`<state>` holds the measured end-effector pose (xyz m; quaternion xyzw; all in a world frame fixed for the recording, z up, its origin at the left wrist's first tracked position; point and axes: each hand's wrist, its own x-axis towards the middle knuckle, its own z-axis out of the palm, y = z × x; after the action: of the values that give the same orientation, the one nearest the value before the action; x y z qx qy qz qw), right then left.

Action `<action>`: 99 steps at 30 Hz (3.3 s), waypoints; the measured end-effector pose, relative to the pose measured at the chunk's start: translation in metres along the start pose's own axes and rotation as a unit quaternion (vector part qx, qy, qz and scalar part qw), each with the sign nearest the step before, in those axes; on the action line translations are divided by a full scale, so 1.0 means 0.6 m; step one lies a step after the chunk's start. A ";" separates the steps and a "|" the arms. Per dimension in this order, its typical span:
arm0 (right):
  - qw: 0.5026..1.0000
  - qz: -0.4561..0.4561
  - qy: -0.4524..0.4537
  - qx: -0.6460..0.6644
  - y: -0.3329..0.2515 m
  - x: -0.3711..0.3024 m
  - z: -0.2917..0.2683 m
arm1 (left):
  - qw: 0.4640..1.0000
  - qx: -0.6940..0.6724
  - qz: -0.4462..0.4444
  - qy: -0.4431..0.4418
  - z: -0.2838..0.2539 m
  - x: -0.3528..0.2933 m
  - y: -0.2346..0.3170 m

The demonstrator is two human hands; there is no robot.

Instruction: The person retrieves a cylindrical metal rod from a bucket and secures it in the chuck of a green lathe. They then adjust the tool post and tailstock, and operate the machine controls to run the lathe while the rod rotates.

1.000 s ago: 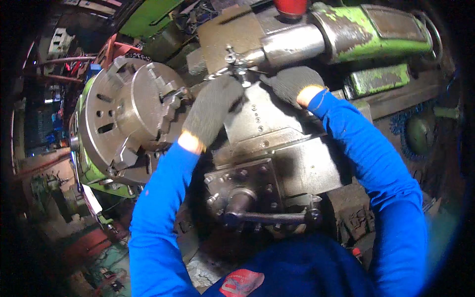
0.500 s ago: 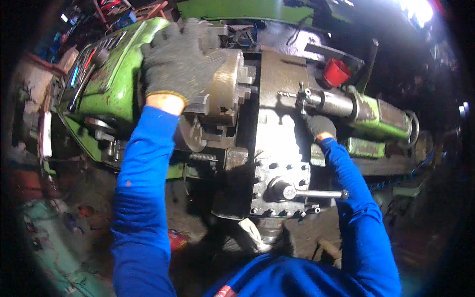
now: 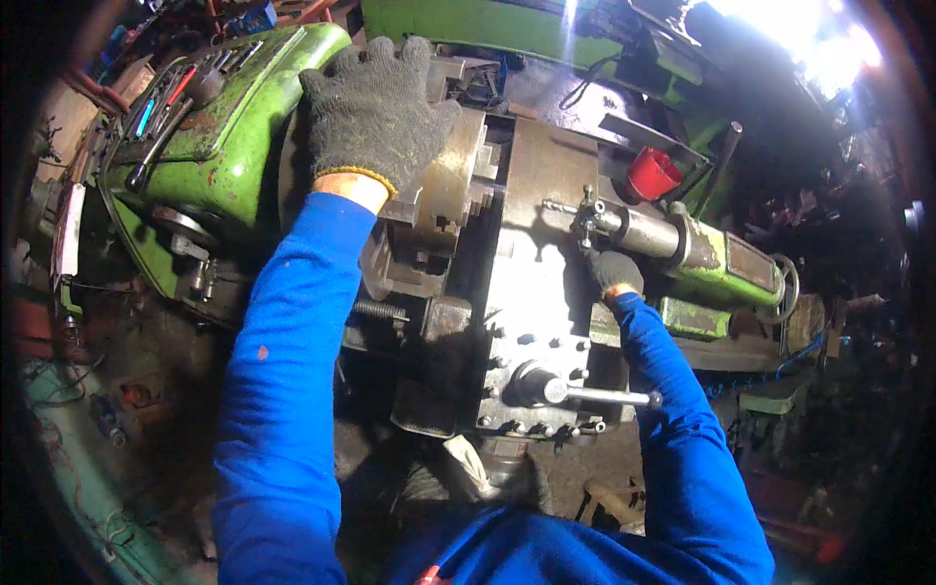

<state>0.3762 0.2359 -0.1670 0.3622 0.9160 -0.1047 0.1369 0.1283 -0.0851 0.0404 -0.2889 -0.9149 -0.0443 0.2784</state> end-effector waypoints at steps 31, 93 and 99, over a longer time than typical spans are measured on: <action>0.975 -0.213 -0.055 0.020 0.106 -0.062 0.012 | 0.999 0.023 -0.012 -0.019 -0.029 -0.023 0.009; 0.971 -0.219 -0.015 0.097 -0.080 0.077 0.109 | 1.000 0.008 0.016 0.019 -0.018 -0.045 0.023; 0.956 -0.279 -0.043 0.077 -0.065 0.027 0.029 | 1.000 0.000 0.000 0.003 -0.025 -0.053 0.016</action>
<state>0.3408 0.2133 -0.1854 0.0970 0.9630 -0.2246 0.1127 0.1623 -0.0967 0.0355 -0.2884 -0.9142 -0.0455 0.2809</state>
